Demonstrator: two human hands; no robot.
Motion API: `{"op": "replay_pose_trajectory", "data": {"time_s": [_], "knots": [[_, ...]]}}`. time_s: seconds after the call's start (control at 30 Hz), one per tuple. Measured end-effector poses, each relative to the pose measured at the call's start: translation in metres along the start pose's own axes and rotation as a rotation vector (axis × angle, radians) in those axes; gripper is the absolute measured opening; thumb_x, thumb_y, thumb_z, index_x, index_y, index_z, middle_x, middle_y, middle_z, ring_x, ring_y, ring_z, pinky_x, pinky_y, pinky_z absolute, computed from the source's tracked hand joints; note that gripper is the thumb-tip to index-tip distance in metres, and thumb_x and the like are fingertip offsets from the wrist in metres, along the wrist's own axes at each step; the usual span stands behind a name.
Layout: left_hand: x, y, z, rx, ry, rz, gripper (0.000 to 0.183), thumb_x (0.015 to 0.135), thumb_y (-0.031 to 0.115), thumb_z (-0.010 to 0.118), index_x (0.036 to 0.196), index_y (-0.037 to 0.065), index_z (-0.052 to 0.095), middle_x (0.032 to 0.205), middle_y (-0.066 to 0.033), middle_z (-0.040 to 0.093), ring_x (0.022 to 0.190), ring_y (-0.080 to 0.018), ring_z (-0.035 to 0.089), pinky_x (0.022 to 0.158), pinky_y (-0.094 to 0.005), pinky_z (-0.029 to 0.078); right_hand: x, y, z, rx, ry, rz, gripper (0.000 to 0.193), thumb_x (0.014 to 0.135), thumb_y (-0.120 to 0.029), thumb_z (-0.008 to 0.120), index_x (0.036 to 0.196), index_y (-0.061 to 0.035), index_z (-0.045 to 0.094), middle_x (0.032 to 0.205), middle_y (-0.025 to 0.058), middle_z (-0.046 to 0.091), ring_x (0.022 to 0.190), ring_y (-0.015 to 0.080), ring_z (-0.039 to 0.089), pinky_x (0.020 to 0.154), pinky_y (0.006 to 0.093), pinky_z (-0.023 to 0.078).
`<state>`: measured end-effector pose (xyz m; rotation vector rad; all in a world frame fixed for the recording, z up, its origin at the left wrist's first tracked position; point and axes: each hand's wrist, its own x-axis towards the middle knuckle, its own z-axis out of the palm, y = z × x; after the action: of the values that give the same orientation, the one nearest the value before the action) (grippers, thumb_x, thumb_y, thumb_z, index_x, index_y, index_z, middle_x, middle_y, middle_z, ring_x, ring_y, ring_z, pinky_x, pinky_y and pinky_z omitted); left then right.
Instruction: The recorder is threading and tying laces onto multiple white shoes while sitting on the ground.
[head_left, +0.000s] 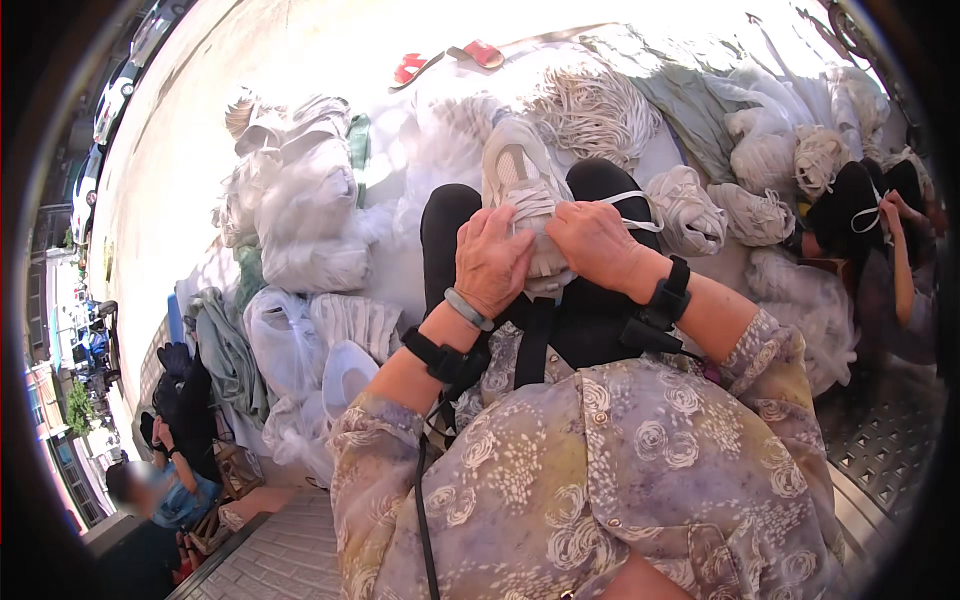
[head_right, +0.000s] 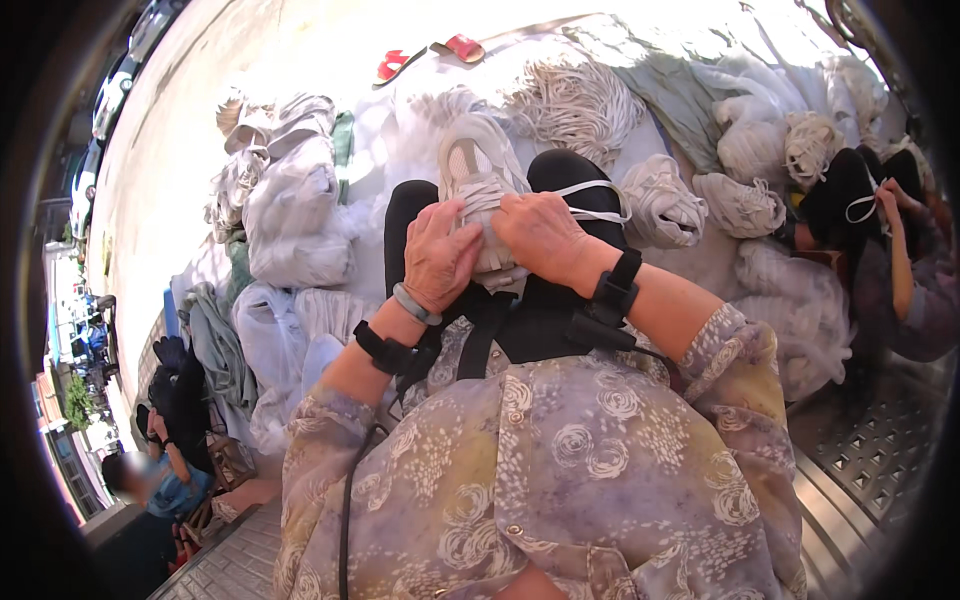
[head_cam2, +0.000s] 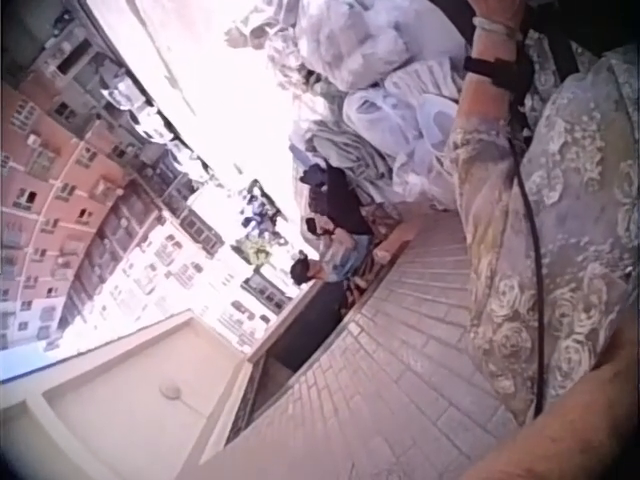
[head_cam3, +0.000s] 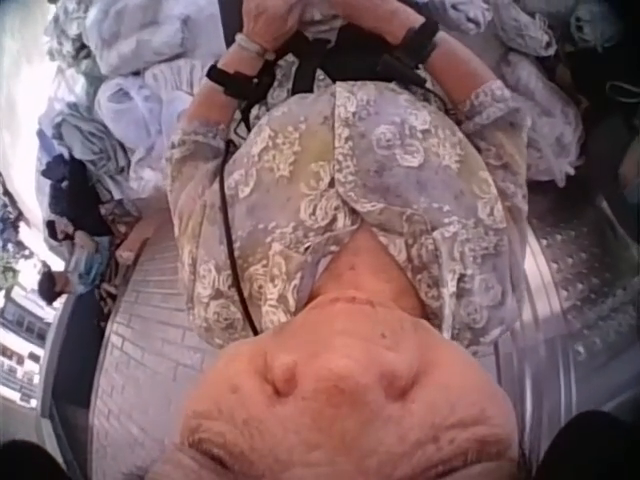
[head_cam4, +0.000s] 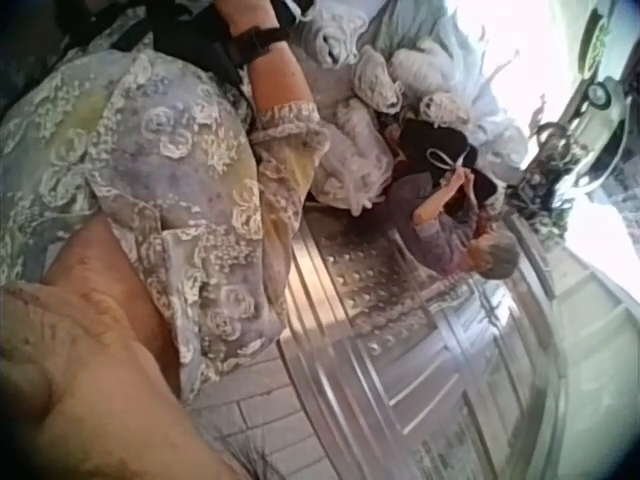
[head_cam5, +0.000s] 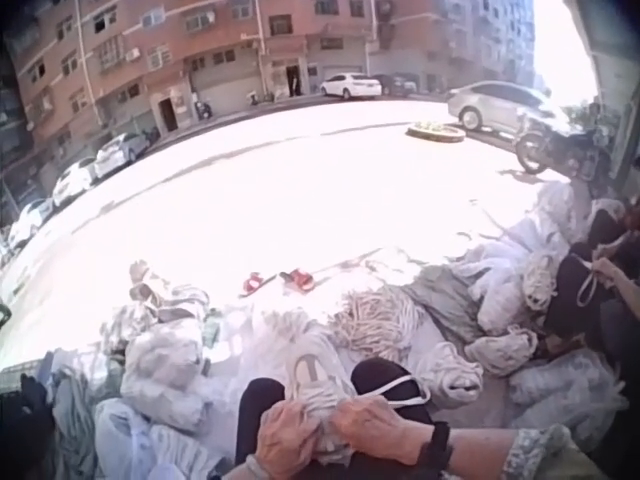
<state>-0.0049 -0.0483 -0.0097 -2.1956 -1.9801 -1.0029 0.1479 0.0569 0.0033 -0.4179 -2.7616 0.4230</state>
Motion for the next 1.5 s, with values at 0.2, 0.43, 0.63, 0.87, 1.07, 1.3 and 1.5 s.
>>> {"op": "replay_pose_trajectory", "data": {"time_s": [0.2,0.43,0.63,0.87,1.07,1.3,1.5], "knots": [[-0.001,-0.001,0.001,0.011,0.012,-0.062,0.018,0.069,0.008,0.063,0.086,0.008,0.065,0.107,-0.0103,0.057,0.097,-0.0286,0.053,0.080,-0.0362,0.041,0.010,0.005,-0.002,-0.054,-0.106,0.011,0.009,0.062,-0.009,0.062,0.067,-0.0041,0.056,0.072,0.0125,0.056,0.069,0.0289,0.060,0.061,0.0374,0.047],[-0.001,-0.005,0.004,-0.056,0.039,-0.096,0.018,0.068,0.006,0.061,0.086,0.006,0.065,0.105,-0.0108,0.060,0.094,-0.0296,0.055,0.079,-0.0360,0.045,0.014,0.008,0.004,-0.078,-0.123,0.034,0.008,0.065,-0.010,0.059,0.068,-0.0042,0.055,0.072,0.0129,0.055,0.069,0.0301,0.058,0.062,0.0385,0.047],[-0.003,-0.007,0.011,-0.107,0.064,-0.161,0.017,0.068,0.007,0.062,0.084,0.004,0.064,0.107,-0.0118,0.060,0.095,-0.0301,0.056,0.081,-0.0360,0.045,0.020,0.011,0.005,-0.018,-0.132,0.040,0.007,0.063,-0.006,0.059,0.069,-0.0033,0.058,0.075,0.0147,0.058,0.071,0.0312,0.060,0.062,0.0385,0.048],[-0.002,-0.011,0.011,-0.221,0.029,-0.212,0.016,0.069,0.005,0.062,0.084,0.003,0.062,0.110,-0.0123,0.059,0.096,-0.0308,0.055,0.084,-0.0359,0.044,0.021,0.017,0.010,0.140,-0.151,0.021,0.008,0.065,-0.005,0.057,0.072,-0.0038,0.058,0.077,0.0142,0.057,0.073,0.0327,0.059,0.064,0.0394,0.047],[-0.001,-0.012,0.015,-0.194,0.054,-0.138,0.019,0.067,0.004,0.060,0.087,0.003,0.062,0.108,-0.0122,0.060,0.095,-0.0308,0.055,0.083,-0.0364,0.045,0.025,0.012,0.006,0.057,-0.217,0.027,0.010,0.065,-0.004,0.058,0.075,-0.0039,0.059,0.078,0.0144,0.058,0.075,0.0321,0.061,0.064,0.0387,0.049],[-0.001,-0.014,0.015,-0.221,0.035,-0.150,0.023,0.066,0.005,0.060,0.088,0.003,0.061,0.108,-0.0120,0.060,0.096,-0.0310,0.056,0.083,-0.0359,0.046,0.017,0.008,-0.004,-0.016,-0.248,0.144,0.006,0.072,-0.008,0.054,0.074,-0.0025,0.056,0.075,0.0158,0.057,0.073,0.0331,0.059,0.063,0.0408,0.046],[-0.001,-0.012,0.015,-0.224,0.041,-0.152,0.019,0.069,0.003,0.061,0.088,0.001,0.059,0.109,-0.0160,0.059,0.096,-0.0323,0.056,0.084,-0.0361,0.045,0.017,0.000,0.016,0.131,-0.168,0.370,0.010,0.072,-0.009,0.054,0.077,-0.0022,0.059,0.083,0.0177,0.060,0.079,0.0342,0.060,0.069,0.0408,0.047]]}}
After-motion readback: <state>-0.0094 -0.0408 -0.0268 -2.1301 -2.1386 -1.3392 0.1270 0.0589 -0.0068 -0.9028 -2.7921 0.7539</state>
